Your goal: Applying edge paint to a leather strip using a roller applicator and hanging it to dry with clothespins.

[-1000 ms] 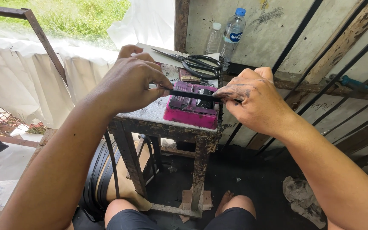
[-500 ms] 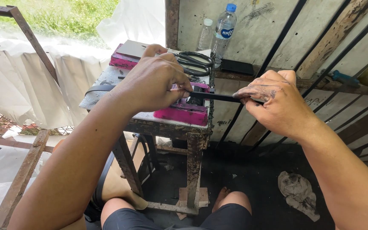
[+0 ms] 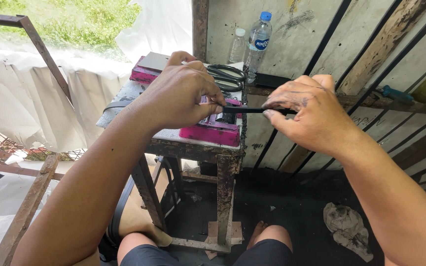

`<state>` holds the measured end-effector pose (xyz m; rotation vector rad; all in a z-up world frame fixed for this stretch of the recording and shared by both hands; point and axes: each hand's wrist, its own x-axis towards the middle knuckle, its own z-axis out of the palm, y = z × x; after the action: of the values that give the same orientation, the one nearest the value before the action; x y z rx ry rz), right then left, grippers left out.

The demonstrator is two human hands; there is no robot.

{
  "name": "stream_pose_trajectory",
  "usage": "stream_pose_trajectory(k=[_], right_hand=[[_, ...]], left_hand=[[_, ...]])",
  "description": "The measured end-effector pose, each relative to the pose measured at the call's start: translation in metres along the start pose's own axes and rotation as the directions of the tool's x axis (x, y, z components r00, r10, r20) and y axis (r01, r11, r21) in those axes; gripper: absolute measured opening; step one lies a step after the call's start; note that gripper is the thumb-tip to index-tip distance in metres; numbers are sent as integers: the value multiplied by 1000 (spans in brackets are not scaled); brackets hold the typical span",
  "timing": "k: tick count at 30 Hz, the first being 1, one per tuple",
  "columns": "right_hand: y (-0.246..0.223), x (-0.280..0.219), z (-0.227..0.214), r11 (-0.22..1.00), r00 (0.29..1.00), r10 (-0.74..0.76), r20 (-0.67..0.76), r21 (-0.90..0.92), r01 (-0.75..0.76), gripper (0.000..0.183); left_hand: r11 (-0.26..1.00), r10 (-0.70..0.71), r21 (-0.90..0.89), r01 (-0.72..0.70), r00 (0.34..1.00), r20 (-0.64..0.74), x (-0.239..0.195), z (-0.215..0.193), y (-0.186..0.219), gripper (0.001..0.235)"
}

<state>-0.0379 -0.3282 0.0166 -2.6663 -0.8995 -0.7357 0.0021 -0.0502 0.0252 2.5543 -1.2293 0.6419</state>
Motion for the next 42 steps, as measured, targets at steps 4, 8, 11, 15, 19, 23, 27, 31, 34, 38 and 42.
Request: stream_pose_trajectory(k=[4, 8, 11, 15, 19, 23, 27, 31, 34, 38, 42], right_hand=[[-13, 15, 13, 999, 998, -31, 49, -7, 31, 17], [-20, 23, 31, 984, 985, -173, 0, -41, 173, 11], [-21, 26, 35, 975, 978, -209, -9, -74, 208, 16], [-19, 29, 35, 989, 990, -137, 16, -54, 137, 25], [-15, 32, 41, 997, 996, -80, 35, 20, 79, 23], [-13, 34, 50, 996, 996, -81, 28, 27, 81, 25], [-13, 35, 57, 997, 998, -65, 18, 43, 64, 20], [-14, 33, 54, 997, 997, -78, 1, 26, 78, 21], [-15, 30, 47, 997, 998, -64, 26, 34, 64, 23], [-11, 23, 37, 999, 998, -41, 40, 31, 40, 24], [2, 13, 33, 999, 999, -24, 27, 37, 23, 22]], left_hand=[[1000, 20, 24, -20, 1000, -2, 0, -1, 4, 15], [999, 29, 27, -28, 999, -26, -3, 2, 2, 13], [999, 24, 30, -23, 999, -42, -7, 1, 0, 16], [991, -129, 57, 125, 990, 61, -18, -8, -4, 28], [979, -205, 16, 204, 975, 92, -37, -15, -24, 22], [959, -283, -3, 284, 957, 64, -49, -17, -40, 20], [969, -249, 11, 249, 969, 9, -52, -18, -43, 15], [970, -242, 7, 242, 970, 1, -49, -14, -43, 15], [982, -178, 53, 179, 984, -23, -46, -8, -42, 15], [993, -112, 36, 114, 992, -53, -37, -3, -36, 14], [996, -85, 17, 86, 996, -34, -25, 2, -27, 13]])
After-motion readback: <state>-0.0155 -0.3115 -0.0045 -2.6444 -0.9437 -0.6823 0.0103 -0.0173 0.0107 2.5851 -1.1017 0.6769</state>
